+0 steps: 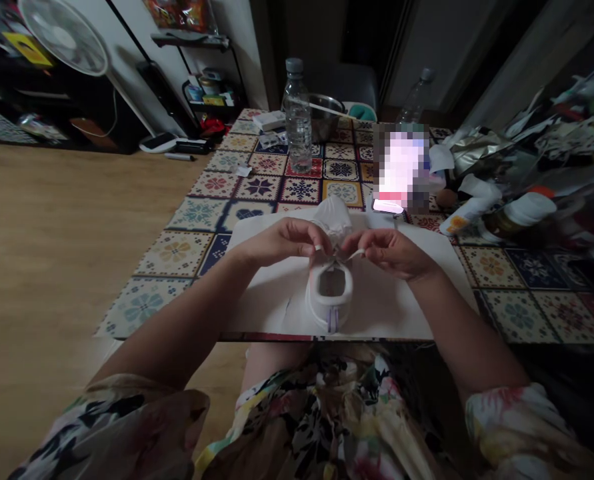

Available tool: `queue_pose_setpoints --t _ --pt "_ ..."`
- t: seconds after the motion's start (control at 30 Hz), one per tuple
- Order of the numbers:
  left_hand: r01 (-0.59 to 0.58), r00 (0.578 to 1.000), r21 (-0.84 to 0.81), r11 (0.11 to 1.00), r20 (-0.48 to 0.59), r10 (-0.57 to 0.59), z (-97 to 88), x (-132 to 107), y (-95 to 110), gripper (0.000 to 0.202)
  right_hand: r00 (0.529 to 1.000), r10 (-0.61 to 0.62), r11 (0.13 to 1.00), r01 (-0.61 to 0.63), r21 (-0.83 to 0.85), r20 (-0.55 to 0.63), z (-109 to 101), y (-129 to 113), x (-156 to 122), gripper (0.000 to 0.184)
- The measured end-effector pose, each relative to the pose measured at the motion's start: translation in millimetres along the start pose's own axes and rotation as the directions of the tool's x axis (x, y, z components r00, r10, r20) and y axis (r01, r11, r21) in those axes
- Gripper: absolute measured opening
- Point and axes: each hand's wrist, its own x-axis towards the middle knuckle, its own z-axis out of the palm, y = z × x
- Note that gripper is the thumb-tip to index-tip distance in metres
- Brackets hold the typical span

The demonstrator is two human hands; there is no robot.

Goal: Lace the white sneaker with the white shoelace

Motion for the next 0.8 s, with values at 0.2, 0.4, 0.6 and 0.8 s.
queue_pose_setpoints --t 0.2,0.4,0.6,0.8 --pt "-0.071 0.99 -0.087 0.994 -0.13 0.059 21.6 3.6 -9.1 0.031 0.962 0.01 0.986 0.035 0.16 -0.272 26.7 22.3 8.5 0.031" --pt "-0.11 0.987 -0.059 0.992 -0.121 0.103 28.8 5.6 -10.5 0.023 0.918 -0.094 0.99 0.128 0.064 -0.386 36.8 29.0 9.7 0.025" --pt "-0.037 0.976 -0.257 0.966 -0.218 -0.021 36.6 7.2 -11.9 0.042 0.897 -0.185 0.982 0.183 -0.043 -0.401 44.7 31.3 7.3 0.023" --pt "-0.065 0.968 -0.237 0.969 -0.253 0.003 42.1 6.8 -10.2 0.033 0.91 -0.199 0.98 0.188 -0.066 -0.364 45.5 26.4 5.1 0.023"
